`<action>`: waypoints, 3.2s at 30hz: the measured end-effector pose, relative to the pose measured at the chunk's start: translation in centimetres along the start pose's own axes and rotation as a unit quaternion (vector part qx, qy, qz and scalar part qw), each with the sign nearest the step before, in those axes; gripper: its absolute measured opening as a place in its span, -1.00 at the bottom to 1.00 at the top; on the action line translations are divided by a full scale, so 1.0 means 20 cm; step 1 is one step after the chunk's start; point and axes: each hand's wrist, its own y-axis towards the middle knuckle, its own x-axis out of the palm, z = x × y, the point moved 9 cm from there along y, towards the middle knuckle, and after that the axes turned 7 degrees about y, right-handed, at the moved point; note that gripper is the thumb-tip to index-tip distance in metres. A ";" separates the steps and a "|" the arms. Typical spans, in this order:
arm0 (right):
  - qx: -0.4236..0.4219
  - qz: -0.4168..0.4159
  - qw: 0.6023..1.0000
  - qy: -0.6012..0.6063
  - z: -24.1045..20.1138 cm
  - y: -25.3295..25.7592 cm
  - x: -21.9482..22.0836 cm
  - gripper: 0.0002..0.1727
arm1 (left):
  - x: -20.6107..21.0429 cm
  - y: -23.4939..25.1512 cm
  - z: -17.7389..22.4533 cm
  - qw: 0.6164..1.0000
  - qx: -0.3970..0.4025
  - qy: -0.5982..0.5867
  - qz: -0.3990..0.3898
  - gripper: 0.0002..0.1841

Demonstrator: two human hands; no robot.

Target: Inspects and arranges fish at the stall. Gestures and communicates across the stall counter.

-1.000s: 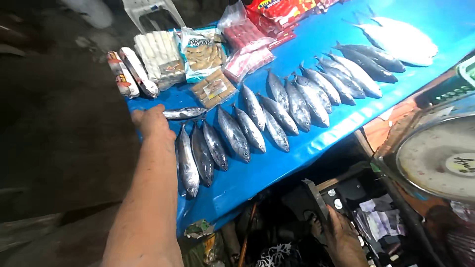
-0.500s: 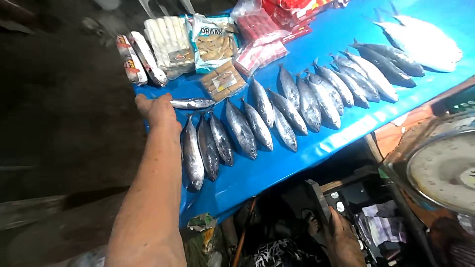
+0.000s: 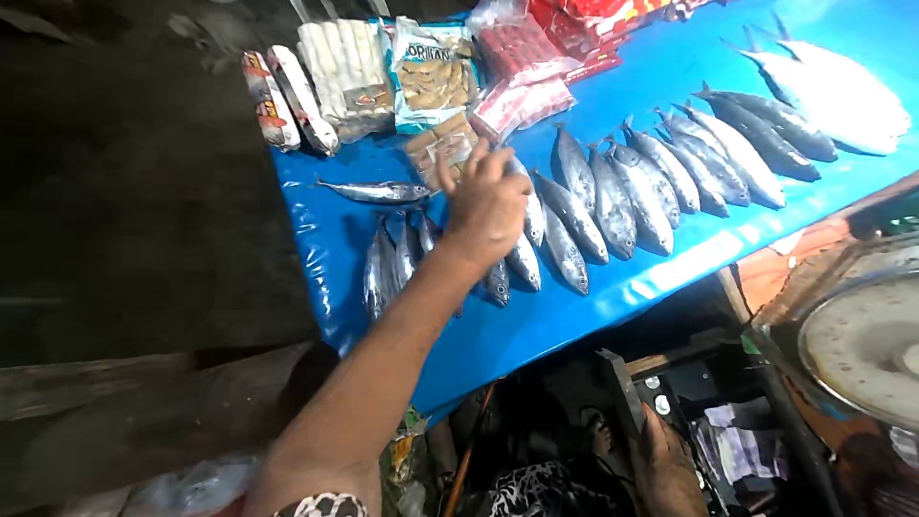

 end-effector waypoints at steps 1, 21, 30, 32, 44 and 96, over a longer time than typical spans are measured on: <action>0.004 -0.004 1.000 0.006 -0.01 0.00 -0.01 -0.39 | 0.05 0.02 0.05 0.999 0.013 0.020 -0.027 -0.77; 0.022 -0.020 0.999 0.012 0.00 0.00 0.00 -0.36 | 0.07 0.08 0.05 0.992 -0.016 -0.017 -0.122 -0.70; 0.030 -0.030 0.999 0.016 -0.01 -0.02 0.00 -0.33 | -0.39 -0.10 -0.80 0.963 -0.208 0.147 -0.091 -0.59; 0.031 -0.032 0.999 0.014 -0.01 -0.02 0.00 -0.31 | -0.27 -0.16 -0.86 0.958 -0.193 0.171 -0.124 -0.54; 0.043 -0.045 0.998 0.012 -0.01 -0.01 0.00 -0.31 | -0.07 -0.18 -0.90 0.968 -0.128 0.177 -0.127 -0.45; 0.024 -0.014 0.999 0.027 0.02 0.00 -0.01 -0.36 | 0.22 -0.12 0.32 0.949 0.255 0.020 -0.183 -0.87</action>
